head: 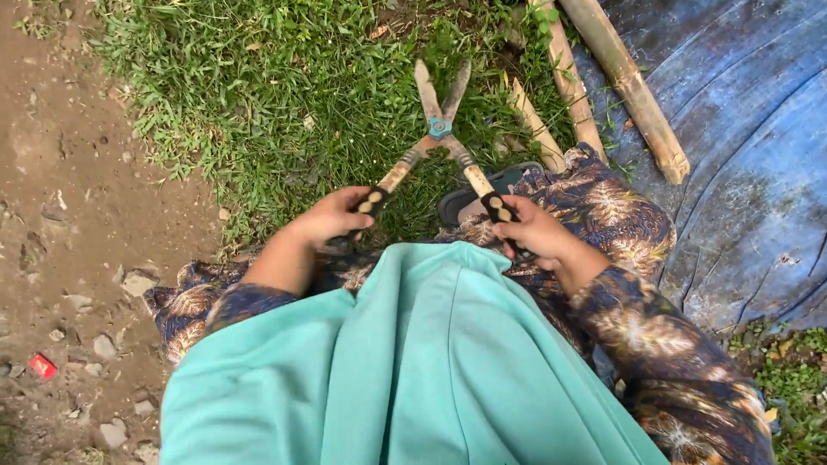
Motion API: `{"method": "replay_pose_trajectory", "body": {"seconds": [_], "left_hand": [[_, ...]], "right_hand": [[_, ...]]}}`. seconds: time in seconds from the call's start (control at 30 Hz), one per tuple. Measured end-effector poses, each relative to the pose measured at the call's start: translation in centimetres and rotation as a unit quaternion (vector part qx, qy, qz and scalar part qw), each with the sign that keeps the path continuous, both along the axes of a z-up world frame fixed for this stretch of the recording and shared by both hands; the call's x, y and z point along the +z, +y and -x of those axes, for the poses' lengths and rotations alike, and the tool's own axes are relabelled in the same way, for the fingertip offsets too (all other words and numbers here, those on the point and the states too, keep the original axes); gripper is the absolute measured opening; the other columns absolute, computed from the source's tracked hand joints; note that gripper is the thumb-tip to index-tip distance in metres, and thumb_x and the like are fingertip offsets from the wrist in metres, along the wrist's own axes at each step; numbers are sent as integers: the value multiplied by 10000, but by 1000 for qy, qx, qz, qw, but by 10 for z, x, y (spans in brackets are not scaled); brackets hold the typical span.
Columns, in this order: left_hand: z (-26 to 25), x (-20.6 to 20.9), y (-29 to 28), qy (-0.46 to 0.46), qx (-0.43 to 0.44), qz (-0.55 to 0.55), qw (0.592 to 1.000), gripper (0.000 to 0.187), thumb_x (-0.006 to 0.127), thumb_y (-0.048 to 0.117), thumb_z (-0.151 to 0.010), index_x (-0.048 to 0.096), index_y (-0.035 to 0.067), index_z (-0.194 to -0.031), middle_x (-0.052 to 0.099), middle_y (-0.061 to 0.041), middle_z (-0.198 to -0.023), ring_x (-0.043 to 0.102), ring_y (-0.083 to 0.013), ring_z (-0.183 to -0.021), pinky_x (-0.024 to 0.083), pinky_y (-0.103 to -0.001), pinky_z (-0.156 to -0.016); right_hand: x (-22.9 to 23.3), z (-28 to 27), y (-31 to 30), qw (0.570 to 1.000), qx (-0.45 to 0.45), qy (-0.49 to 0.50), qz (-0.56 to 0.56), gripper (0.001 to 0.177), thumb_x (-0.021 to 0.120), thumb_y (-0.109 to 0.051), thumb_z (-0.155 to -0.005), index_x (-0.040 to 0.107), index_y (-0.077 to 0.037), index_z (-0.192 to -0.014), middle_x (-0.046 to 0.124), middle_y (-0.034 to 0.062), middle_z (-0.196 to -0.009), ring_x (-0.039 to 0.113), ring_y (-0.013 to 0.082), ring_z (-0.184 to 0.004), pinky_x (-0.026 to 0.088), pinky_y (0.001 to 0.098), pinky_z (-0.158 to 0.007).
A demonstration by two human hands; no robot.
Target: Trimming grass manually using garden shears while positioned low to the ground.
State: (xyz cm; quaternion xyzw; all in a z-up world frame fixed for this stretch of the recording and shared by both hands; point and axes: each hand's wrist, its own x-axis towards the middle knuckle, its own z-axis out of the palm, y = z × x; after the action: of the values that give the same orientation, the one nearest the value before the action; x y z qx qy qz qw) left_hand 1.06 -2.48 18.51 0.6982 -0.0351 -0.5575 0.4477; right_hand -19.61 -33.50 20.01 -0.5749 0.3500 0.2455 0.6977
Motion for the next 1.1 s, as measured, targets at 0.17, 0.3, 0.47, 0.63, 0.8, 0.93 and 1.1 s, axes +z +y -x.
{"method": "replay_pose_trajectory", "body": {"seconds": [0.17, 0.3, 0.47, 0.63, 0.8, 0.93, 1.1], "left_hand": [[-21, -24, 50, 4, -38, -14, 999, 778, 717, -68, -827, 347, -153, -1506, 540, -382, -1344, 630, -337, -946, 624, -393, -656], [-17, -53, 61, 54, 11, -1, 998, 806, 711, -101, -829, 298, -123, -1520, 530, -327, -1329, 670, -284, -784, 655, -398, -558], [-3, -81, 25, 83, 45, 38, 995, 790, 697, -76, -863, 290, -81, -1540, 503, -304, -1358, 683, -337, -872, 666, -444, -617], [22, -141, -22, 123, 134, 81, 980, 818, 687, -115, -853, 265, -29, -1549, 516, -269, -1256, 737, -365, -737, 697, -452, -574], [18, -141, -27, 103, 135, 70, 983, 840, 738, -95, -833, 265, -64, -1526, 534, -280, -1230, 729, -325, -688, 688, -402, -536], [4, -120, -12, 98, 119, 48, 987, 840, 736, -87, -832, 266, -75, -1528, 500, -266, -1241, 727, -298, -701, 686, -382, -533], [-2, -104, -22, 69, 123, 40, 989, 829, 731, -88, -823, 277, -114, -1516, 550, -239, -1097, 721, -275, -674, 669, -354, -506]], "right_hand": [[-19, 7, -3, 997, 65, -30, -24, 707, 612, 30, -898, 261, 153, -1499, 607, 257, -946, 623, 194, -473, 483, 295, -389], [-84, 9, -3, 996, 60, -41, -46, 749, 657, -25, -896, 256, 146, -1506, 649, 247, -897, 661, 208, -485, 462, 288, -390], [-30, 1, -1, 999, 11, -32, -30, 715, 650, -12, -897, 283, 132, -1492, 650, 274, -874, 666, 242, -486, 484, 323, -350], [-52, -12, -15, 997, -56, -46, -25, 696, 662, 4, -892, 307, 116, -1480, 635, 252, -816, 672, 260, -478, 506, 359, -328], [-122, -5, -38, 997, -42, -64, -31, 640, 650, 15, -892, 342, 168, -1432, 626, 215, -787, 654, 216, -458, 508, 324, -331], [-57, -15, -38, 997, -36, -54, -39, 623, 657, 26, -875, 378, 164, -1415, 611, 212, -758, 642, 213, -441, 508, 318, -335], [-24, -28, -25, 997, -60, -37, -11, 714, 664, 34, -876, 292, 172, -1469, 606, 225, -830, 638, 199, -447, 524, 299, -364]]}}
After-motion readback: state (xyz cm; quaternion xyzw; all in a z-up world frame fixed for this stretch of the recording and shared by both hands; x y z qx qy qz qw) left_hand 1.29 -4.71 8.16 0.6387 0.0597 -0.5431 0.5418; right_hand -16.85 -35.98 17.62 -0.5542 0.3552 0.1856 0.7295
